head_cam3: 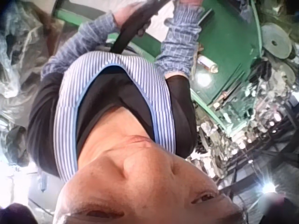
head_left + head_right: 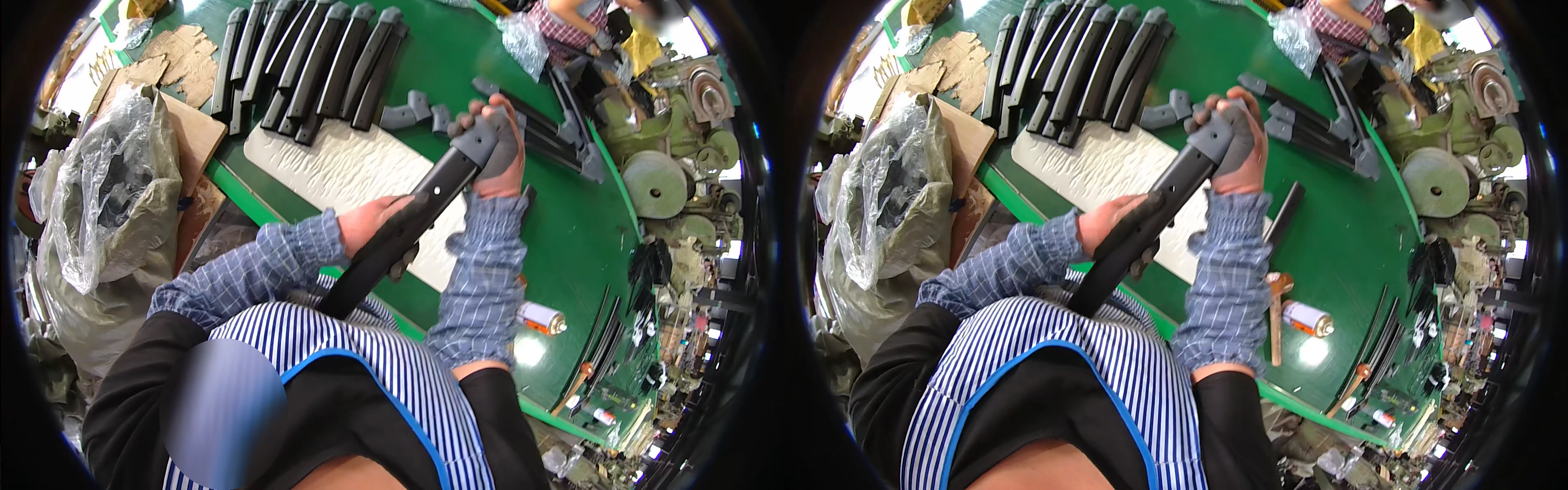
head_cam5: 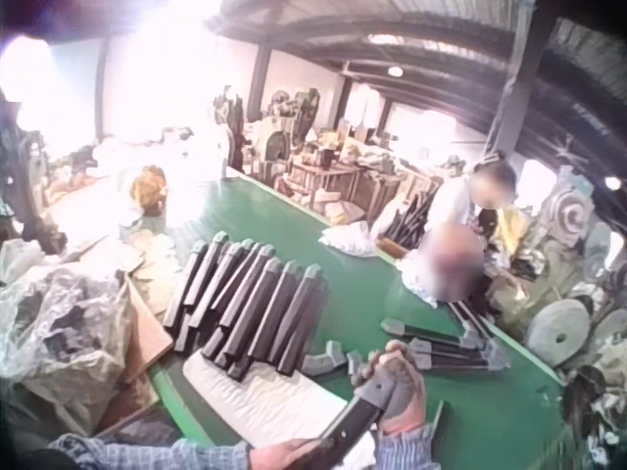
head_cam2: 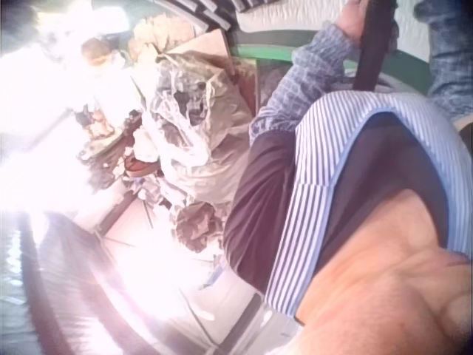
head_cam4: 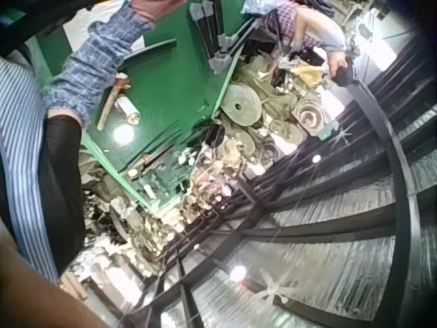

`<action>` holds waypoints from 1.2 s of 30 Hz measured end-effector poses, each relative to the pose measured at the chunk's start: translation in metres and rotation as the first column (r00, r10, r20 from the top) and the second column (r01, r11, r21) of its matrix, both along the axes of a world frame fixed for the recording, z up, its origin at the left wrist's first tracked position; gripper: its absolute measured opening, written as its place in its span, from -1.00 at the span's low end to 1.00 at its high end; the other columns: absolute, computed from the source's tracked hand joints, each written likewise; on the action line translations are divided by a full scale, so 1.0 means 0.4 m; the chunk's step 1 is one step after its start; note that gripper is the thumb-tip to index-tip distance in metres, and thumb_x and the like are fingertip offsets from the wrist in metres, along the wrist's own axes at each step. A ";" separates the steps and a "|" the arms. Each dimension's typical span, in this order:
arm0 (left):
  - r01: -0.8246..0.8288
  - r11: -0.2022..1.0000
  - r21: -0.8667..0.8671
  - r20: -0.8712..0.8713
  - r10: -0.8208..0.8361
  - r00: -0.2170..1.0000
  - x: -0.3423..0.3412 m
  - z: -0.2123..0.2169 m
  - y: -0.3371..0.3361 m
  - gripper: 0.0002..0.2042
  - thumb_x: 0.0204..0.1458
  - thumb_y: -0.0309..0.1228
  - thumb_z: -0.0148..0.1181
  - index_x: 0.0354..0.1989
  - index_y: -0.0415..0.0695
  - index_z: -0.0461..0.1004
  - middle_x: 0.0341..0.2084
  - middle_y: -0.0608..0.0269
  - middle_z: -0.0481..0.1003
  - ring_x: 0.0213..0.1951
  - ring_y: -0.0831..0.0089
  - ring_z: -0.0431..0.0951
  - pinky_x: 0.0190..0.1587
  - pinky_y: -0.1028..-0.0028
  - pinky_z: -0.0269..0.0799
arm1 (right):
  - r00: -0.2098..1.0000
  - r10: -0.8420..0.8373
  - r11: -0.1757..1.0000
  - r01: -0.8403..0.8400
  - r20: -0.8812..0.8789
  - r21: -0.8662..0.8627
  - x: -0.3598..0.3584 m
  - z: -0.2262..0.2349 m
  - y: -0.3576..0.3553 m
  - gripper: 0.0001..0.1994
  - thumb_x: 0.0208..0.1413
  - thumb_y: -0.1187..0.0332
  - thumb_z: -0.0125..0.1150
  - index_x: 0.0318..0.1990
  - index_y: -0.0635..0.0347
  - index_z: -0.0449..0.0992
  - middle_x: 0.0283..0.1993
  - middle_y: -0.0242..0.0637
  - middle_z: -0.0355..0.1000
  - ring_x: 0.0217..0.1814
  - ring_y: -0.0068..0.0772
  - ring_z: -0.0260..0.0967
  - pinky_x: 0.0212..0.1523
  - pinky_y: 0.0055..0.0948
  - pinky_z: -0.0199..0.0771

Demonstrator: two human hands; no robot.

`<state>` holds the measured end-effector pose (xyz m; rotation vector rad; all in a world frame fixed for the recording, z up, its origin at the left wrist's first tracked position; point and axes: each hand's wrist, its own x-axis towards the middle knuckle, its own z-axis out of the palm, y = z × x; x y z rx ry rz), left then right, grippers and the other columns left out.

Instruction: The person repeatedly picks up black cylindrical handles and gray caps, fits the caps onto the handles, and uses a rubber mallet to tap them into place. Completed assemblies are placed in a row on the green worktable.

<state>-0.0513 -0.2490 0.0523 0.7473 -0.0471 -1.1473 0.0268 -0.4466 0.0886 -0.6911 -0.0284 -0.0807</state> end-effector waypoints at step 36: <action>-0.823 0.563 0.075 0.994 -0.107 0.018 0.617 -0.243 0.041 -0.77 0.08 -0.60 0.14 -0.07 -0.25 0.50 -0.16 0.04 0.53 -0.13 0.17 0.55 -0.04 0.31 0.45 | 0.543 -0.827 -0.340 -0.280 0.145 -0.898 -0.233 -0.442 -0.413 -0.37 0.03 0.36 0.20 0.29 0.32 0.25 0.10 0.00 0.40 0.09 0.06 0.28 0.21 -0.06 0.25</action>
